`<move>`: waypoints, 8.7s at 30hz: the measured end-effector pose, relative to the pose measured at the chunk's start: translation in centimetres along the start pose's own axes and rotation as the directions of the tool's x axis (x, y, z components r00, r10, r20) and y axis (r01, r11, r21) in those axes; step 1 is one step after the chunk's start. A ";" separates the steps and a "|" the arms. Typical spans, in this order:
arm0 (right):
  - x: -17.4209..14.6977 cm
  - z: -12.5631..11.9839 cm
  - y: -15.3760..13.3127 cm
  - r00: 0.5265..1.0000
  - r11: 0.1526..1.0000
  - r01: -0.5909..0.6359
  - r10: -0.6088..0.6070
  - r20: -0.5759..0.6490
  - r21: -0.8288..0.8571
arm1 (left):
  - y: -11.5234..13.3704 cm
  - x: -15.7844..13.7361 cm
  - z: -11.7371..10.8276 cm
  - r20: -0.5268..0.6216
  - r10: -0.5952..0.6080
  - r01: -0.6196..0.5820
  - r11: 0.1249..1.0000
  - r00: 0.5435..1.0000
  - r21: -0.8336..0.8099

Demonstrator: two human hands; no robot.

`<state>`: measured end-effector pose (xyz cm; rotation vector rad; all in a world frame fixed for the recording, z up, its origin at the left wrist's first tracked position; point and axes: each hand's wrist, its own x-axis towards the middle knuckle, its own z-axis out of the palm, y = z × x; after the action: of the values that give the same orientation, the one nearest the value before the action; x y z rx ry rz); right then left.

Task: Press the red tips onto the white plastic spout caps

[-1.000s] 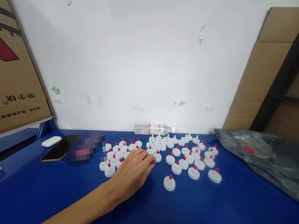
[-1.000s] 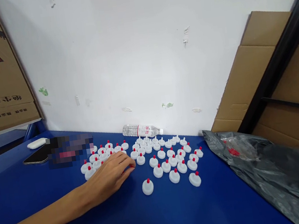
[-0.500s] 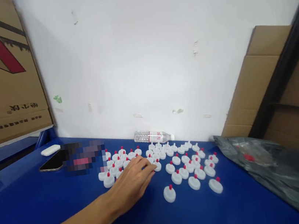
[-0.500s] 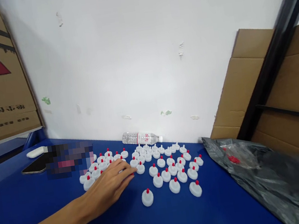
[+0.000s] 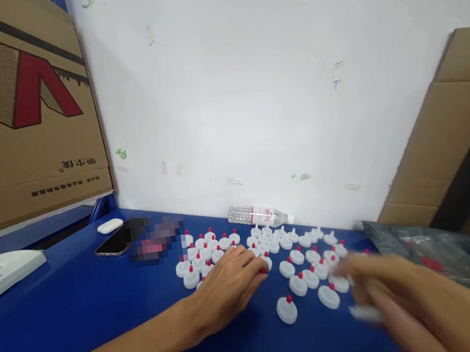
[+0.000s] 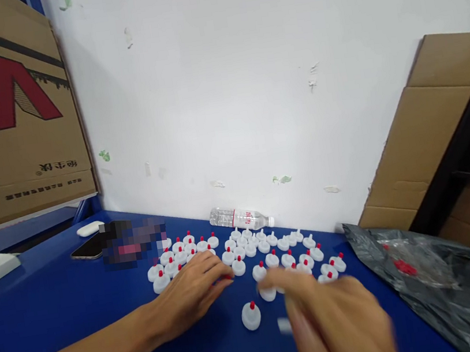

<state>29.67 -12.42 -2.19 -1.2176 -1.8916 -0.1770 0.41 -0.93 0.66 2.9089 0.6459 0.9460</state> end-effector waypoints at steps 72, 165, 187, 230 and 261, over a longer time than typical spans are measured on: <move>9.2 0.3 3.9 0.967 0.906 -0.210 0.247 0.057 -0.367 | -3.0 0.4 -0.4 0.190 0.012 -0.041 0.988 0.982 0.149; 7.1 4.0 -2.5 0.957 0.973 0.217 -0.228 0.181 0.075 | -2.5 0.3 1.1 -0.223 0.311 -0.290 0.949 0.924 0.123; 6.9 4.5 -3.1 0.981 0.916 -0.099 0.024 0.194 0.389 | -3.1 0.2 0.4 -0.120 0.331 -0.334 0.943 0.936 -0.002; 8.9 0.1 5.2 0.982 0.885 -0.184 0.183 -0.043 -0.429 | -1.1 0.0 -0.4 0.092 -0.024 0.000 0.968 0.995 0.252; 7.2 -0.9 13.1 0.752 0.653 -0.466 0.647 0.121 -0.597 | -0.8 -0.1 -0.2 0.231 -0.058 0.012 0.981 0.971 0.195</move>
<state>39.57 -1.24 -0.52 -2.3092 -1.6594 -0.1716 -0.10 -0.30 0.64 3.0960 0.8085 0.5473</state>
